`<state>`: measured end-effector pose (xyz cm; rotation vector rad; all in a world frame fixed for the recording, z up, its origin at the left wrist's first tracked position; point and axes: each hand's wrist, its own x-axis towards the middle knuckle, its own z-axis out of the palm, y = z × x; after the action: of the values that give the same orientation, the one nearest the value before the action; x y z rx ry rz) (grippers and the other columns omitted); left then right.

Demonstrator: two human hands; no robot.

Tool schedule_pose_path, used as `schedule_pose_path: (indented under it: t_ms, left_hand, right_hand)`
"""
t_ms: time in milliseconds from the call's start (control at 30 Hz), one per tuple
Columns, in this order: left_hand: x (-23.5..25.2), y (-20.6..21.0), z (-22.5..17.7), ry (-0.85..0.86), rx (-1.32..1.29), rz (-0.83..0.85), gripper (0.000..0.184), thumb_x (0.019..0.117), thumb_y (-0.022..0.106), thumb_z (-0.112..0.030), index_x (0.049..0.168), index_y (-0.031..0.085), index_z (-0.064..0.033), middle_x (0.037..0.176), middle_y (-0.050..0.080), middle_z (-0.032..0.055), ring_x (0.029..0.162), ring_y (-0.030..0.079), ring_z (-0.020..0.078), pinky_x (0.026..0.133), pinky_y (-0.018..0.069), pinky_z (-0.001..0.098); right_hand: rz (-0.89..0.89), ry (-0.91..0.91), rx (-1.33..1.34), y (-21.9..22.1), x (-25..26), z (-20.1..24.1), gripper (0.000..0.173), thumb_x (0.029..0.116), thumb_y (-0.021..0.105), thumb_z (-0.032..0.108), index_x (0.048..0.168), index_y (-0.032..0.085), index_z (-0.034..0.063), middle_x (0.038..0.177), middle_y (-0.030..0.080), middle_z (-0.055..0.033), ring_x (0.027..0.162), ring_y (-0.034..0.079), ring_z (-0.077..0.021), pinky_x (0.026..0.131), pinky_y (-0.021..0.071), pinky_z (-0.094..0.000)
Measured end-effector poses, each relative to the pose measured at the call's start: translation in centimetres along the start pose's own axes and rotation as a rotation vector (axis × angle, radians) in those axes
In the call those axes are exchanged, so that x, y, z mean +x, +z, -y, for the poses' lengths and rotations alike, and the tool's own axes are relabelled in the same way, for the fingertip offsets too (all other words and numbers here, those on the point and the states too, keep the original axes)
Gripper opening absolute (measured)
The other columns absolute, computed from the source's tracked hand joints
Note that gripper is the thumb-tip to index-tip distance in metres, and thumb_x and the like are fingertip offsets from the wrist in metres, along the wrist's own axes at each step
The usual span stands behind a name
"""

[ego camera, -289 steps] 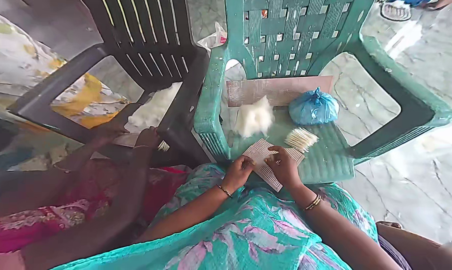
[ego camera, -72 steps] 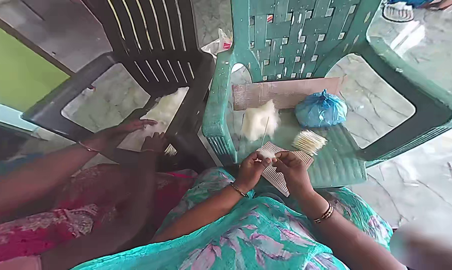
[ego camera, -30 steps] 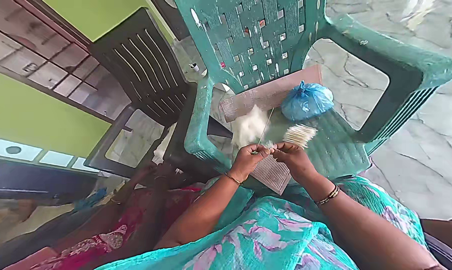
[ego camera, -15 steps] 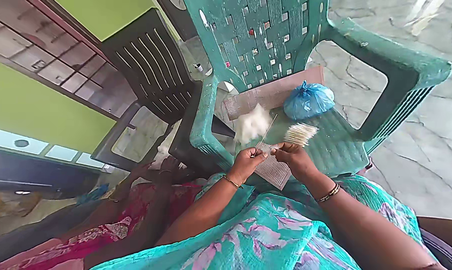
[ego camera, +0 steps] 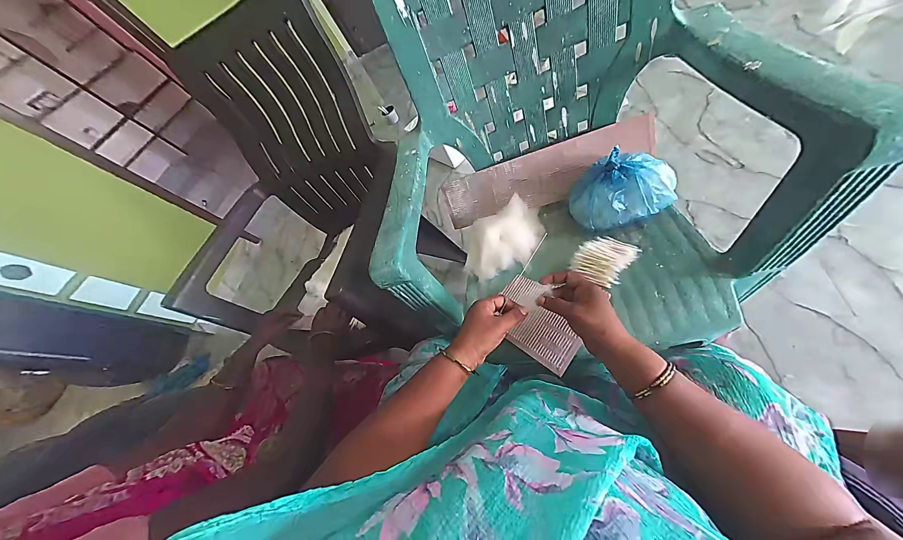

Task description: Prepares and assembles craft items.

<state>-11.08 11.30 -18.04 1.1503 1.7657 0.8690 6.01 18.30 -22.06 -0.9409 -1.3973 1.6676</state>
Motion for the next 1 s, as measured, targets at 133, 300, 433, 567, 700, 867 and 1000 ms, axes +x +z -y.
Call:
schedule_pose_path:
  t_ms: [133,300,433,567,700,867,1000]
  left_hand:
    - [0.4,-0.5,1.5,-0.027,0.132,0.002,0.017,0.0979,0.069,-0.017,0.093,0.068,-0.0006,0.083,0.062,0.0034,0.078,0.057,0.0092,0.077,0.0489,0.03]
    - [0.4,-0.8,3.1,-0.093,0.27,0.008,0.021,0.0983,0.069,-0.022,0.094,0.069,-0.002,0.083,0.061,0.0044,0.077,0.055,0.0122,0.076,0.0471,0.0341]
    - [0.3,-1.0,3.8,-0.115,0.304,0.018,0.023,0.098,0.069,-0.023,0.102,0.069,-0.0006,0.093,0.066,0.009,0.085,0.06,0.0162,0.083,0.0501,0.0381]
    - [-0.1,-1.1,4.1,-0.117,0.332,0.021,0.039,0.1007,0.066,-0.028,0.123,0.061,0.0034,0.109,0.066,0.0172,0.098,0.064,0.0235,0.093,0.0517,0.0419]
    - [-1.2,-1.2,4.4,-0.034,0.339,0.016,0.038,0.1118,0.04,-0.024,0.128,0.056,0.0067,0.111,0.065,0.0223,0.1,0.064,0.0275,0.094,0.051,0.0428]
    - [-2.4,-0.7,5.4,0.074,0.341,0.012,0.035,0.1103,0.042,-0.021,0.119,0.061,0.0071,0.104,0.065,0.0199,0.096,0.064,0.0243,0.09,0.0511,0.0391]
    - [-2.4,-0.5,5.1,-0.014,0.396,0.081,0.037,0.1108,0.042,-0.024,0.121,0.061,0.0064,0.11,0.065,0.0226,0.104,0.064,0.0289,0.095,0.0498,0.0443]
  right_hand:
    - [-0.055,-0.038,-0.398,1.1,-0.3,-0.9,0.037,0.0917,0.075,0.009,0.127,0.065,0.0054,0.09,0.073,-0.0104,0.08,0.069,-0.022,0.078,0.0557,-0.0451]
    - [-0.089,-0.117,-0.71,2.4,-0.7,-2.1,0.037,0.0923,0.073,0.016,0.128,0.068,0.009,0.095,0.077,-0.0076,0.098,0.069,-0.0329,0.101,0.0379,-0.0667]
    - [-0.095,-0.118,-0.797,2.7,-0.8,-2.3,0.037,0.093,0.072,0.016,0.129,0.068,0.0095,0.096,0.075,-0.0094,0.104,0.066,-0.0362,0.103,0.0361,-0.0667]
    - [-0.121,-0.17,-0.88,2.9,-0.8,-2.8,0.035,0.0927,0.071,0.016,0.127,0.069,0.0098,0.094,0.074,-0.0107,0.103,0.065,-0.0374,0.099,0.0388,-0.066]
    - [-0.147,-0.18,-0.945,3.1,-0.9,-2.7,0.04,0.0911,0.071,0.017,0.13,0.067,0.0089,0.1,0.073,-0.0145,0.108,0.064,-0.04,0.098,0.0391,-0.0673]
    - [-0.19,-0.085,-0.976,3.1,-0.6,-2.2,0.053,0.0897,0.075,0.023,0.139,0.059,0.0113,0.119,0.068,-0.0186,0.122,0.057,-0.0438,0.102,0.0354,-0.0693]
    - [-0.205,-0.059,-1.007,3.0,-0.4,-2.2,0.051,0.0904,0.074,0.025,0.138,0.059,0.0114,0.121,0.068,-0.0188,0.122,0.057,-0.0438,0.102,0.0363,-0.0683]
